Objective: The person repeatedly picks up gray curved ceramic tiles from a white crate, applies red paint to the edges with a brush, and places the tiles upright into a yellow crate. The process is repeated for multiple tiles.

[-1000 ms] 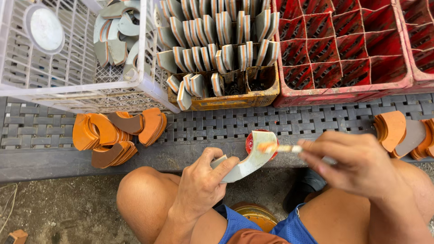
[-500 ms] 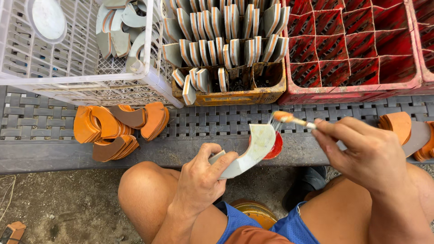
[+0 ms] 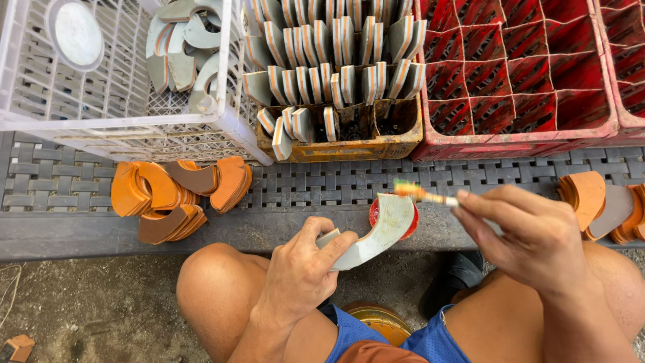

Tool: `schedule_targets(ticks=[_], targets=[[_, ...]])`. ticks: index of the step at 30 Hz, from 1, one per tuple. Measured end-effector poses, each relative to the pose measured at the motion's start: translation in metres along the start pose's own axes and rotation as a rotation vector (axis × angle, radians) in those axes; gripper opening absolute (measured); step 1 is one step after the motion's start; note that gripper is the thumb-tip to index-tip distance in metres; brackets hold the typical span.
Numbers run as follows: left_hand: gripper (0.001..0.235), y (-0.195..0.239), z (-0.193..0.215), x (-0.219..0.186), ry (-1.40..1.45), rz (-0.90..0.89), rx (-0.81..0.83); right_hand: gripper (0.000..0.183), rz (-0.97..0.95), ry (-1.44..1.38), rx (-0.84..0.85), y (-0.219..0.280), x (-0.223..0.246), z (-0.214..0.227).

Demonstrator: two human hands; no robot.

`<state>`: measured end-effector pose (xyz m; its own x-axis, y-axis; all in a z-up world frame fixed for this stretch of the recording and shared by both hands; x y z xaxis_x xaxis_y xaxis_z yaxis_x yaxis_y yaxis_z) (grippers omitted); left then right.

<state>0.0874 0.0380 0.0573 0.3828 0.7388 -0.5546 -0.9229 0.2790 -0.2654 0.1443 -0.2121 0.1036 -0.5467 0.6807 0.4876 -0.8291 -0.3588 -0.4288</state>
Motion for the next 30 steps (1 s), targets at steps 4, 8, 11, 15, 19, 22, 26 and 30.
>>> schedule_targets(ticks=[4,8,11,15,19,22,26,30], targets=[[0.051,0.003,0.004,0.004,0.021,0.031,-0.068,0.017,0.004,0.104,0.106,0.003,0.009,-0.011],[0.056,0.002,0.006,0.005,0.047,0.061,-0.15,0.02,0.044,-0.026,0.238,0.0,0.021,-0.03],[0.056,0.001,0.006,0.007,0.048,0.091,-0.17,0.021,0.084,-0.06,0.324,-0.001,0.026,-0.037],[0.054,0.003,0.002,0.008,0.048,0.077,-0.152,0.018,-0.038,-0.007,0.208,0.001,0.015,-0.027],[0.049,0.003,0.001,0.006,0.055,0.086,-0.155,0.021,0.114,0.016,0.224,0.003,0.028,-0.032],[0.052,0.004,0.001,0.009,0.023,0.098,-0.141,0.017,0.136,-0.022,0.395,0.005,0.032,-0.043],[0.047,0.004,-0.005,0.011,0.03,0.114,-0.11,0.019,0.04,0.03,0.314,0.002,0.026,-0.038],[0.049,0.003,-0.007,0.008,0.05,0.109,-0.111,0.021,0.083,0.021,0.326,0.006,0.028,-0.037]])
Point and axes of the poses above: each hand's wrist, its own y-axis away from the middle knuckle, its own z-axis out of the back of the hand, x = y × z, the point moved 7 cm from there along -y, towards the middle knuckle, and after that the axes turned 1 degree about y, right-handed, at the moved point
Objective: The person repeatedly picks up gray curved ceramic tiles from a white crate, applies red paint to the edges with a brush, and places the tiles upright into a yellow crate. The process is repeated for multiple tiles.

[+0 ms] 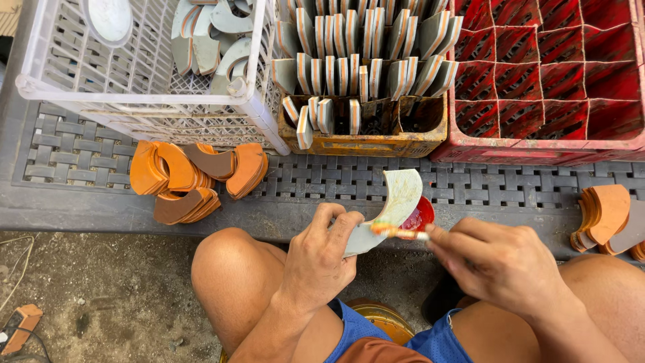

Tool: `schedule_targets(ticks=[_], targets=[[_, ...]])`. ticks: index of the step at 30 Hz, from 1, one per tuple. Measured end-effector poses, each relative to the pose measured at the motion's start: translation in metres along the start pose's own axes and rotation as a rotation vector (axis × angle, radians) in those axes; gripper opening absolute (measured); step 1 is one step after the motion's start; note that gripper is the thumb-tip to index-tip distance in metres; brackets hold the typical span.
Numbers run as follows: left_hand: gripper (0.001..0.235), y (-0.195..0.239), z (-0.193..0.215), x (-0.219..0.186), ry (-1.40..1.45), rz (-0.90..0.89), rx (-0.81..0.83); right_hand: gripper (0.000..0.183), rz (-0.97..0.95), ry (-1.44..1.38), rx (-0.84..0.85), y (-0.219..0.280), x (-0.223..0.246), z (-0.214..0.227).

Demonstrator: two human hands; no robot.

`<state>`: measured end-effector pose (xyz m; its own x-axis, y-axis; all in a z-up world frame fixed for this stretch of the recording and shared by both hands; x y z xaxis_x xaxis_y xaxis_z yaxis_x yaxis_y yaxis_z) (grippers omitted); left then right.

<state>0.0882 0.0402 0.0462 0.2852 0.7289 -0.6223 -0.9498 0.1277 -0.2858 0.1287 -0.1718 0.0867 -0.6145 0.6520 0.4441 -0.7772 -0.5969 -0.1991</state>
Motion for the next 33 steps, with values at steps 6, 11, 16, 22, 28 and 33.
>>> schedule_targets(ticks=[6,11,16,22,28,33], targets=[[0.046,-0.001,0.001,0.005,-0.046,0.024,0.026,0.019,0.004,-0.099,0.035,-0.001,-0.001,0.005],[0.047,-0.002,-0.002,0.002,-0.05,0.021,0.036,0.023,0.011,-0.006,-0.013,-0.002,-0.002,0.0],[0.045,-0.002,-0.003,0.002,-0.086,0.023,0.066,0.018,0.014,-0.079,0.169,0.002,-0.007,-0.005],[0.044,-0.003,-0.005,-0.003,-0.077,-0.021,0.07,0.02,0.017,-0.021,0.048,0.0,-0.003,-0.006],[0.043,-0.002,-0.005,-0.001,-0.044,-0.008,0.059,0.026,0.033,-0.049,-0.045,0.002,0.0,-0.001],[0.046,-0.002,0.005,0.001,-0.069,-0.001,-0.001,0.019,-0.138,0.058,-0.076,0.004,-0.013,0.004]])
Point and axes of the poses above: each hand's wrist, its own y-axis away from the middle knuckle, its own z-axis out of the back of the hand, x = y × z, the point moved 7 cm from there along -y, towards the middle knuckle, and after that the axes turned 1 degree about y, right-handed, at the moved point
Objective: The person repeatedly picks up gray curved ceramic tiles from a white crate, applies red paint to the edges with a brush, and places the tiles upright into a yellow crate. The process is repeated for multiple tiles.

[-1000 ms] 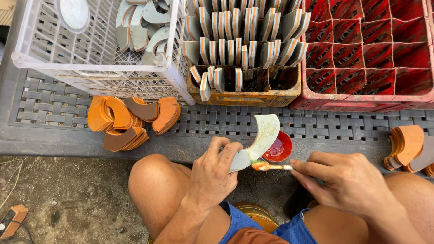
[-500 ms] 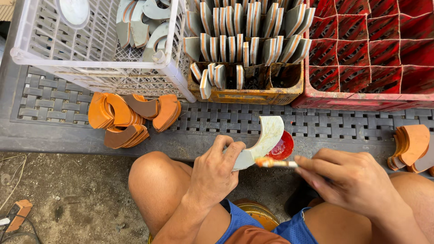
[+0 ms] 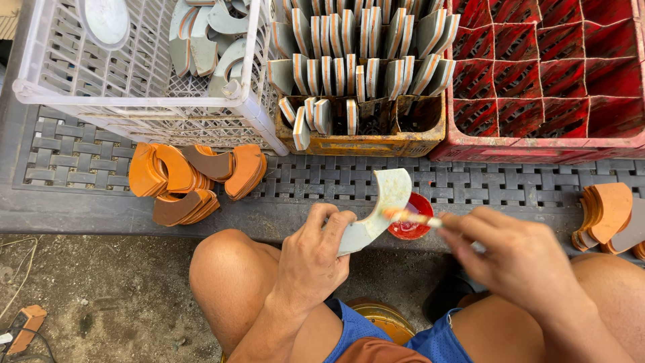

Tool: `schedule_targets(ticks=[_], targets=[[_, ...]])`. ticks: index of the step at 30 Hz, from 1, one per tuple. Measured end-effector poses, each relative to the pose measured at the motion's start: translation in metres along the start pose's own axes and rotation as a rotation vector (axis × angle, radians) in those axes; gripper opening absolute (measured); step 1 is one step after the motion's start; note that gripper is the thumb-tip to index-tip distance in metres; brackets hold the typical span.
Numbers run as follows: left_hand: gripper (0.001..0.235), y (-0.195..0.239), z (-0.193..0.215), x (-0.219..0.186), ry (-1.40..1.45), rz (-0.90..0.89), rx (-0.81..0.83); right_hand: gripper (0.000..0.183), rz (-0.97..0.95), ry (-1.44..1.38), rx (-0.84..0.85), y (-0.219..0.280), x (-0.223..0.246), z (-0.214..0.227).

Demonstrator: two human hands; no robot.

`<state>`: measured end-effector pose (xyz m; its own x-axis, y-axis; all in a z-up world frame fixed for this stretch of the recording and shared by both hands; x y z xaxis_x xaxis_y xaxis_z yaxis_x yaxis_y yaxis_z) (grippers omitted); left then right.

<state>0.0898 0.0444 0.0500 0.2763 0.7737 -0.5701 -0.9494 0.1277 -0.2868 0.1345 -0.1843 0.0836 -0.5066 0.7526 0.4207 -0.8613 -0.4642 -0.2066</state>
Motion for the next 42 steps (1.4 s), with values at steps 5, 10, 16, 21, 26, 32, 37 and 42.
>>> schedule_targets(ticks=[5,10,16,21,26,32,37,42], targets=[[0.046,-0.001,0.004,-0.001,0.03,0.013,-0.026,0.02,-0.024,-0.128,-0.062,-0.004,0.002,0.002],[0.05,0.001,0.009,-0.002,0.022,-0.032,-0.053,0.021,-0.08,-0.113,-0.127,-0.006,-0.006,0.001],[0.047,0.001,0.009,-0.008,0.02,-0.094,-0.06,0.022,0.119,-0.295,-0.035,-0.005,-0.006,0.008],[0.052,0.003,0.012,-0.01,0.055,-0.152,-0.002,0.017,-0.095,0.015,-0.246,-0.003,-0.031,0.017],[0.048,0.002,0.036,-0.008,0.29,-0.157,-0.218,0.015,-0.213,-0.048,-0.336,-0.002,-0.053,0.035],[0.025,0.006,0.052,0.021,0.577,0.265,-0.356,0.019,-0.311,-0.069,-0.34,0.005,-0.055,0.035],[0.026,-0.02,0.041,0.012,0.624,0.38,-0.189,0.022,-0.337,-0.171,-0.309,0.01,-0.067,0.026],[0.031,-0.052,0.024,0.019,0.342,0.636,-0.007,0.019,-0.301,-0.23,-0.308,0.019,-0.079,0.021]])
Point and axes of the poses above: each hand's wrist, its own y-axis away from the middle knuckle, its own z-axis out of the back of the hand, x = y × z, the point moved 7 cm from there along -y, towards the middle knuckle, and after that the axes turned 1 degree about y, right-handed, at the moved point
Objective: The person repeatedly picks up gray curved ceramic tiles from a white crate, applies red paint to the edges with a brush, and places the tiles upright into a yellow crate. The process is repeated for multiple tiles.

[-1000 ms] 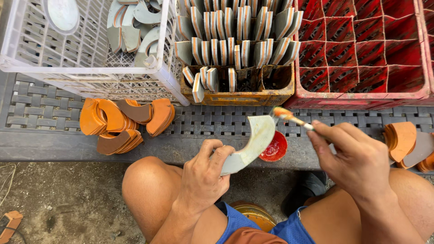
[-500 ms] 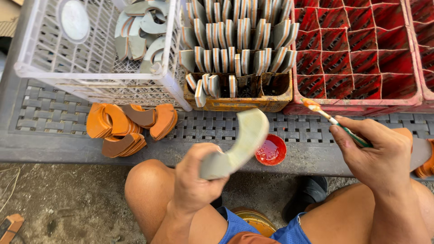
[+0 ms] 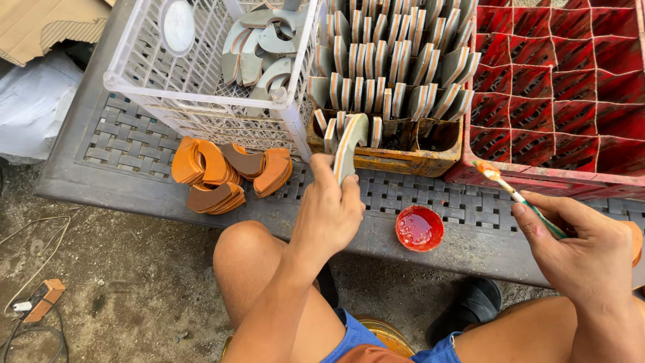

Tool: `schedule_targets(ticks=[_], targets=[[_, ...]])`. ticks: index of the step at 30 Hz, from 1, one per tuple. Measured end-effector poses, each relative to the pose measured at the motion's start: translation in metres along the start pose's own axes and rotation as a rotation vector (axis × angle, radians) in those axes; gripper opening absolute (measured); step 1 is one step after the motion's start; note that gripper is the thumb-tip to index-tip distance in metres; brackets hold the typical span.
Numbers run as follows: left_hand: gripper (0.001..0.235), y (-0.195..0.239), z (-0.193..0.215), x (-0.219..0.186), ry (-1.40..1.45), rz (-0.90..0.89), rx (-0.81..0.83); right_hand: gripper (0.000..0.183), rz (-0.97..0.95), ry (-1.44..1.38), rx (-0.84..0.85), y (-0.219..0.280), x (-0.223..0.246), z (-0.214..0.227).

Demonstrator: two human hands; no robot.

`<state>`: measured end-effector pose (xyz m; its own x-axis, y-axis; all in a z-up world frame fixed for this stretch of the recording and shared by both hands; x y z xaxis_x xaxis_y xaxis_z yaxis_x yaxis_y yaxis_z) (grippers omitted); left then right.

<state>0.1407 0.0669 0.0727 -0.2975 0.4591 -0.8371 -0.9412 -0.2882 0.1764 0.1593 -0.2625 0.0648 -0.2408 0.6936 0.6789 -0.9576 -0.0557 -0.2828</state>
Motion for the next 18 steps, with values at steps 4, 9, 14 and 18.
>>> schedule_targets(ticks=[4,9,14,18], targets=[[0.047,-0.02,-0.007,-0.009,-0.063,-0.037,-0.038,0.02,-0.022,-0.016,0.025,0.001,-0.003,0.001],[0.042,-0.015,-0.002,-0.015,0.128,-0.281,-0.18,0.023,-0.017,-0.042,0.028,-0.002,0.003,0.007],[0.04,-0.004,0.003,-0.036,-0.425,-0.607,-0.25,0.024,-0.036,-0.032,0.049,-0.003,0.006,0.007],[0.061,-0.011,-0.009,-0.052,-0.749,-0.77,-0.24,0.023,-0.045,-0.047,0.069,-0.001,0.006,0.005]])
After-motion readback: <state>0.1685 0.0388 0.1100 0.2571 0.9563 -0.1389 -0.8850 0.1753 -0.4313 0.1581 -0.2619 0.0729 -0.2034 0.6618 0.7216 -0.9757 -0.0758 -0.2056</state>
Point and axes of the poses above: each hand's wrist, its own y-axis away from the middle knuckle, its own z-axis out of the back of the hand, x = y × z, the point moved 7 cm from there along -y, towards the middle knuckle, and after that the axes turned 1 degree about y, right-handed, at the moved point
